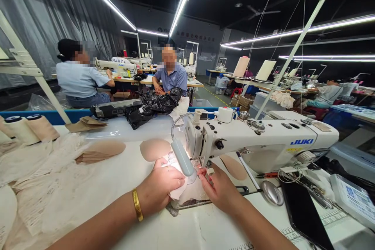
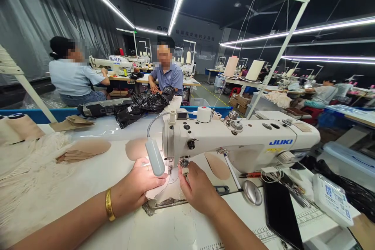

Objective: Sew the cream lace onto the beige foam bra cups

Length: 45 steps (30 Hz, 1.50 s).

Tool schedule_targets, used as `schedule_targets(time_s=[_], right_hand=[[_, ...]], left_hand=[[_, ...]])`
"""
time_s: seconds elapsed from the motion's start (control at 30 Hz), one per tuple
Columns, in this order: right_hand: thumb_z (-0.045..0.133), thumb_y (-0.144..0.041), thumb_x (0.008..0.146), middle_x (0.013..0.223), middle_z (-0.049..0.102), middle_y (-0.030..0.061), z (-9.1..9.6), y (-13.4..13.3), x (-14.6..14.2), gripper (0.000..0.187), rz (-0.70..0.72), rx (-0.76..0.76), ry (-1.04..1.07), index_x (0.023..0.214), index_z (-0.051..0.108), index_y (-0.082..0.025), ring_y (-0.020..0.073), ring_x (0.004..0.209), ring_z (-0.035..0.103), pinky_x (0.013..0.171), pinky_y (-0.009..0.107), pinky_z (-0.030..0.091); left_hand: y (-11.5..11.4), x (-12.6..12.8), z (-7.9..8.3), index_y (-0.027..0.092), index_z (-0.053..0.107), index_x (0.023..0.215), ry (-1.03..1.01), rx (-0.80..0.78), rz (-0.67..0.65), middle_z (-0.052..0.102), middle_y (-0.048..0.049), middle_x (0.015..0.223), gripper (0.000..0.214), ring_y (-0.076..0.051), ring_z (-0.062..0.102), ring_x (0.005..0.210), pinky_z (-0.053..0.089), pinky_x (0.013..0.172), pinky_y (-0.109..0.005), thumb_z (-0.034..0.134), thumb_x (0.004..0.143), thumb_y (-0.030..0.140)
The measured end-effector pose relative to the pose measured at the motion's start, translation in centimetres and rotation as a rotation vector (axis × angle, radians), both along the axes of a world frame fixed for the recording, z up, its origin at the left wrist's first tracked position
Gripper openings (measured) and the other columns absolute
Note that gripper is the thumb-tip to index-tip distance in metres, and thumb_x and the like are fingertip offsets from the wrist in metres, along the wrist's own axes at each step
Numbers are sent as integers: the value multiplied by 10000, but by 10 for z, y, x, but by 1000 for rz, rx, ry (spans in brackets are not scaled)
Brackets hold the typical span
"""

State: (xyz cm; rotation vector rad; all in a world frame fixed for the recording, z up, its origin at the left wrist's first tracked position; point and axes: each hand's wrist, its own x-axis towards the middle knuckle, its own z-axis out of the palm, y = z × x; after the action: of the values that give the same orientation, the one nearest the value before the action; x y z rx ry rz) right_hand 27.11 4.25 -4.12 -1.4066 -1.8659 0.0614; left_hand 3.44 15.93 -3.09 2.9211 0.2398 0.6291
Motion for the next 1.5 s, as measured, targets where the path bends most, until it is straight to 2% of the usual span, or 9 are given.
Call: schedule_targets(time_s=[0.1, 0.2, 0.37, 0.6, 0.77, 0.93, 1.1, 1.27, 1.5], right_hand=[[431, -210, 1065, 1037, 704, 113, -2, 0, 1, 165, -3, 7, 7, 1015, 587, -232, 276, 921, 718, 746, 409, 605], [440, -209, 1063, 1027, 705, 104, -4, -2, 3, 150, 4, 12, 18, 1003, 574, -239, 267, 905, 720, 744, 402, 610], [454, -184, 1054, 1037, 712, 92, -3, -4, 5, 120, 29, -3, 31, 1028, 555, -242, 242, 911, 732, 749, 362, 619], [447, -175, 1054, 961, 704, 61, -6, -6, 5, 176, 24, 44, -43, 1162, 571, -239, 219, 747, 715, 647, 348, 587], [459, -164, 1050, 975, 721, 66, -10, -5, 6, 257, 27, 65, -89, 1265, 583, -229, 230, 815, 731, 699, 354, 598], [450, -157, 1055, 950, 730, 53, -8, -8, 5, 266, 57, 32, -123, 1276, 578, -230, 224, 799, 703, 696, 343, 559], [448, -126, 1033, 881, 672, 18, -2, -12, 1, 279, 201, -67, -185, 1179, 647, -256, 205, 777, 634, 674, 319, 488], [487, -85, 978, 925, 633, 29, 0, -13, -4, 272, 229, -158, -238, 1038, 698, -245, 203, 820, 595, 705, 319, 465], [504, -57, 957, 921, 651, 41, -6, -7, -4, 318, 150, -124, -261, 1120, 703, -244, 220, 815, 610, 664, 309, 452]], left_hand=[[1, -2, -2, 267, 675, 1219, 21, -33, -33, 786, -23, 1273, 619, -315, 719, 1127, 305, 1036, -571, 552, 696, -40], [1, -5, 0, 278, 678, 1204, 24, -53, -41, 786, -14, 1269, 649, -298, 723, 1129, 314, 1041, -534, 559, 662, -58], [3, -8, 3, 272, 671, 1067, 49, -65, -76, 794, 22, 1244, 513, -252, 744, 1042, 330, 1009, -476, 561, 663, -25], [-2, -8, 5, 262, 647, 1117, 74, -28, -21, 779, -8, 1280, 476, -292, 734, 1096, 317, 982, -491, 575, 722, 6], [-8, -7, 1, 250, 654, 1186, 12, 71, 36, 793, -44, 1208, 477, -309, 739, 1006, 315, 1006, -533, 614, 758, 43], [-12, -5, -8, 230, 664, 1140, 19, 138, 67, 787, -58, 1072, 290, -314, 723, 942, 334, 1006, -570, 658, 861, 151], [-23, -6, -5, 253, 645, 1016, 41, 147, 28, 773, -24, 1036, 145, -272, 701, 881, 375, 989, -534, 726, 897, 261], [-32, -5, 5, 223, 615, 970, 79, 211, 9, 729, -7, 915, 61, -252, 681, 812, 393, 952, -535, 660, 931, 217], [-25, 4, 1, 217, 610, 875, 79, 231, 59, 729, -37, 897, 106, -235, 652, 735, 403, 961, -553, 567, 922, 132]])
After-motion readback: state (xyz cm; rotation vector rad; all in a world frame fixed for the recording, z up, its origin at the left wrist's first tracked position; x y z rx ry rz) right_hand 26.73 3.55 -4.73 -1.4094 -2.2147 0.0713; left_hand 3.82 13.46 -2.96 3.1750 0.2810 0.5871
